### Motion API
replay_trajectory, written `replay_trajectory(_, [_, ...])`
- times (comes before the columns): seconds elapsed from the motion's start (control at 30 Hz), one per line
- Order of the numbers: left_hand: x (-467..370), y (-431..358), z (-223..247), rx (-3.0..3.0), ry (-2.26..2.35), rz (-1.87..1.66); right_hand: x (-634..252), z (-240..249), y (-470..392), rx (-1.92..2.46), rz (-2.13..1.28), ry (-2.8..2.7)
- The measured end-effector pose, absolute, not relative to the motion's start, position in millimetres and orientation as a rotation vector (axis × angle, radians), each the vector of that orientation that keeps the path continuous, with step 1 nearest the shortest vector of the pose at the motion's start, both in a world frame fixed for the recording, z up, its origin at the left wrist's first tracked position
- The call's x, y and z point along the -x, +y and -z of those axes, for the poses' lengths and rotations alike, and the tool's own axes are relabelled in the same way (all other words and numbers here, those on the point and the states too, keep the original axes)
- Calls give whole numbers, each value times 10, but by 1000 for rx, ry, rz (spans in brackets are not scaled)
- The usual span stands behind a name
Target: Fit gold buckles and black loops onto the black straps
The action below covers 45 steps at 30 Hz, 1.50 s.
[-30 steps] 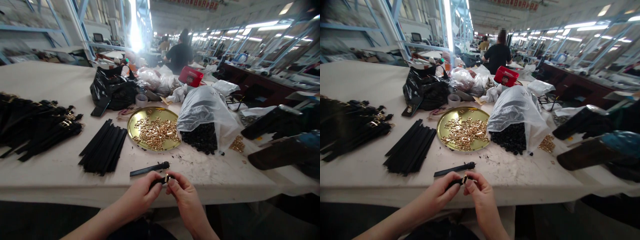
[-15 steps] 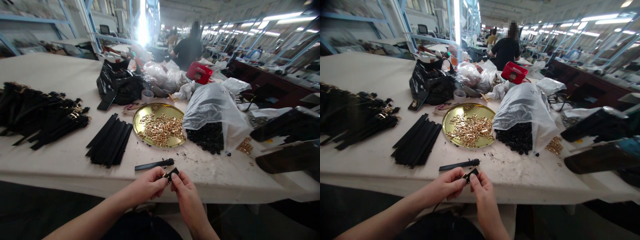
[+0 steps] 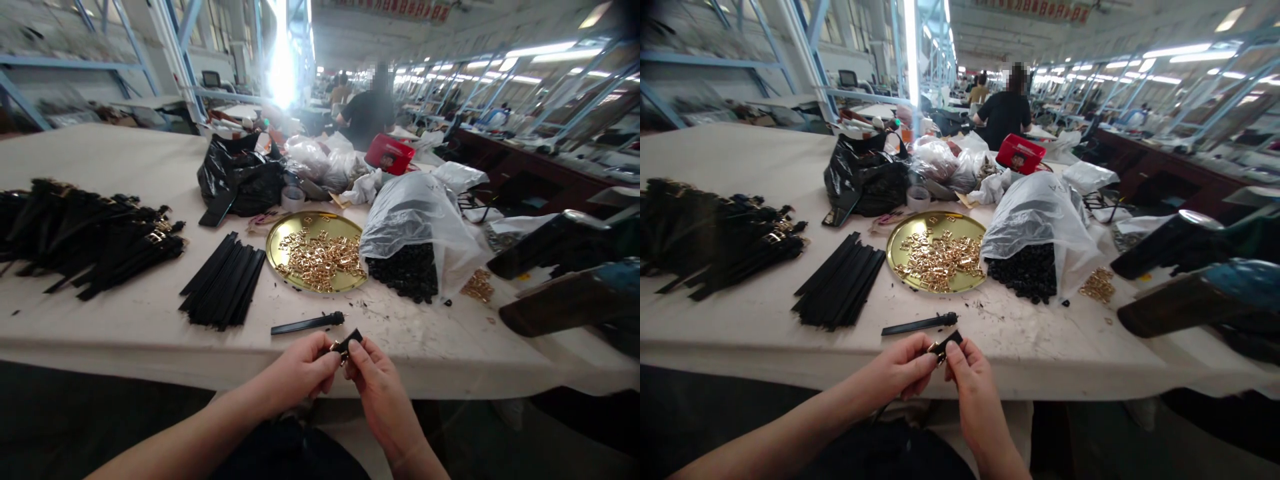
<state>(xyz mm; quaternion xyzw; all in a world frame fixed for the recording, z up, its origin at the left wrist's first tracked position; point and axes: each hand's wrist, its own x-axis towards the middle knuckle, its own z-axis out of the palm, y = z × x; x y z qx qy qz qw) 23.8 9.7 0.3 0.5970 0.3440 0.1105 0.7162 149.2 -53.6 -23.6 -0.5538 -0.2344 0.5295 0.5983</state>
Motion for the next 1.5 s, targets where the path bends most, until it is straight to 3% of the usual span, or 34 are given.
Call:
replay_trajectory(0.87, [-163,-10,52,-1401,779,-226,-1496,230,-647,1381,-1132,-773])
replay_trajectory(1.27, [-118,121,98,-1386,776,-121,-1444,336,-557,1597,-850,-1027])
replay_trajectory(1.5, [-118,165,69,-1369,728,-94,-1473,340,-525,1522,-1014,-914])
